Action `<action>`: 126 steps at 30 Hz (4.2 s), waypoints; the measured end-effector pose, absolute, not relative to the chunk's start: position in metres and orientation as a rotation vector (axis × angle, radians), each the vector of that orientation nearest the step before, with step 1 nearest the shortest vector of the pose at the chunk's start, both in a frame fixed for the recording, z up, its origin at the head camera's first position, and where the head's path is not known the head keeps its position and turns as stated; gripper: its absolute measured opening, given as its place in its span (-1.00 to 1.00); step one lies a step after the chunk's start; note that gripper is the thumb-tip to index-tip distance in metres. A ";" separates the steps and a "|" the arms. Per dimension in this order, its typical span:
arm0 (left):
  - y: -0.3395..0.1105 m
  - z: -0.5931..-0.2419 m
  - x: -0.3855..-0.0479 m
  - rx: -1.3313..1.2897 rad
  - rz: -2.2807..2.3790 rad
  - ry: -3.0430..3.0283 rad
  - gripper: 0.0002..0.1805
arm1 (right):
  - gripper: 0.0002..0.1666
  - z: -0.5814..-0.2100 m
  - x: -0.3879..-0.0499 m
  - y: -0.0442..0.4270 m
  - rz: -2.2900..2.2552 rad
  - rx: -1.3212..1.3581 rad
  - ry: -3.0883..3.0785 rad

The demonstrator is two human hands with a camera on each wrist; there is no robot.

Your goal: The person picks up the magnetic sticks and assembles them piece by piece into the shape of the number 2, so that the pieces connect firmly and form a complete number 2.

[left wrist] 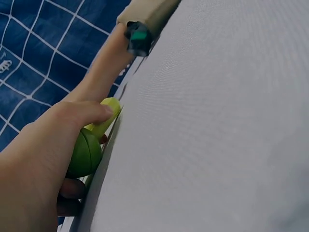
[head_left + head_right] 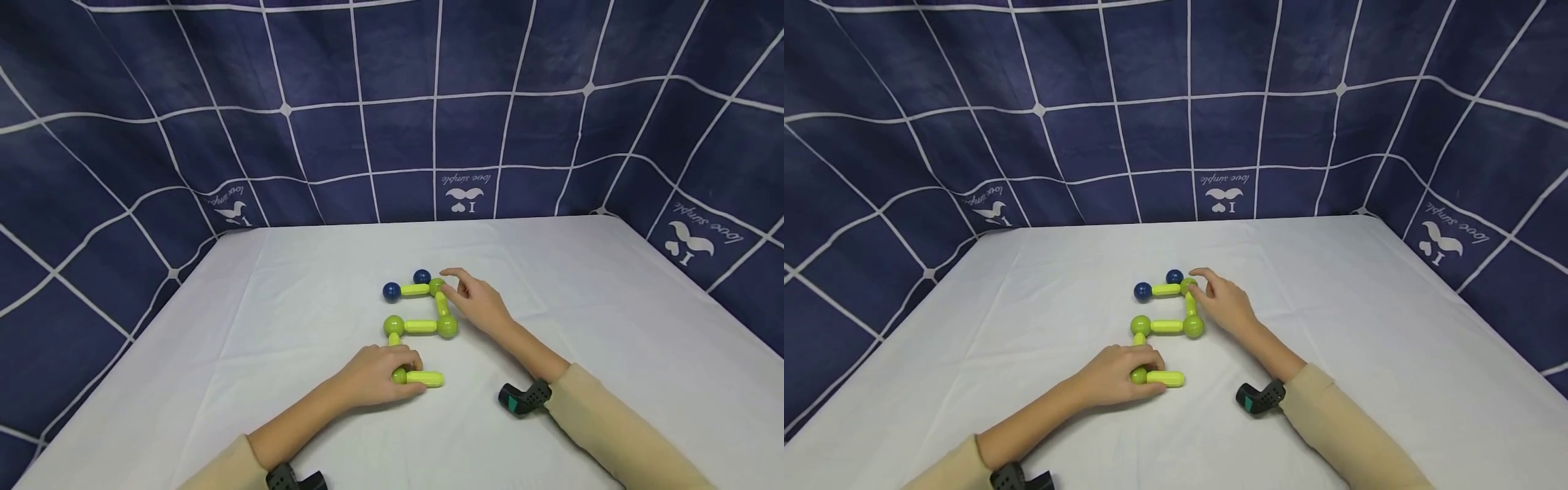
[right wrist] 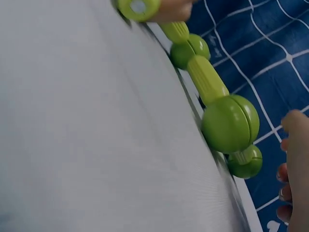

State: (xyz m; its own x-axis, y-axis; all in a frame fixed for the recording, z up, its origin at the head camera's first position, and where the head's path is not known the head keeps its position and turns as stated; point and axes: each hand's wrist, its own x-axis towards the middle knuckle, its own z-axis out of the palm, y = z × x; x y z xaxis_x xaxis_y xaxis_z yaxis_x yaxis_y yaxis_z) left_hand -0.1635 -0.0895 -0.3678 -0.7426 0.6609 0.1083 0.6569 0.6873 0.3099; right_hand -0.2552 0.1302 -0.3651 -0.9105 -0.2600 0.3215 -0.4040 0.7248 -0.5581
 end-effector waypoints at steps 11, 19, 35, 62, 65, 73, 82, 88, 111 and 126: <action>-0.091 -0.371 -0.165 1.176 0.573 2.869 -0.69 | -0.51 -0.371 -0.287 0.117 1.186 0.423 -2.770; -0.090 -0.372 -0.167 1.141 0.619 2.834 -0.69 | -0.36 -0.375 -0.302 0.099 1.112 0.272 -2.894; -0.096 -0.370 -0.165 1.150 0.598 2.831 -0.76 | -0.45 -0.368 -0.294 0.095 1.551 0.190 -2.646; -0.093 -0.371 -0.168 1.186 0.642 2.820 -0.74 | -0.79 -0.377 -0.196 0.156 1.520 1.275 -2.833; -0.093 -0.370 -0.169 1.180 0.651 2.810 -0.74 | -0.74 -0.375 -0.201 0.159 1.551 1.291 -2.927; -0.092 -0.370 -0.170 1.158 0.619 2.827 -0.73 | -0.72 -0.367 -0.202 0.164 1.516 1.388 -3.002; -0.091 -0.371 -0.168 1.148 0.630 2.820 -0.73 | -0.71 -0.368 -0.200 0.162 1.494 1.442 -2.997; -0.091 -0.370 -0.168 1.142 0.641 2.820 -0.72 | -0.75 -0.368 -0.203 0.163 1.595 1.395 -2.968; -0.088 -0.372 -0.170 1.099 0.701 2.862 -0.72 | -0.51 -0.383 -0.220 0.145 1.177 0.835 -2.752; -0.098 -0.370 -0.177 1.361 0.474 3.140 -0.63 | -0.50 -0.380 -0.229 0.146 1.002 0.724 -2.834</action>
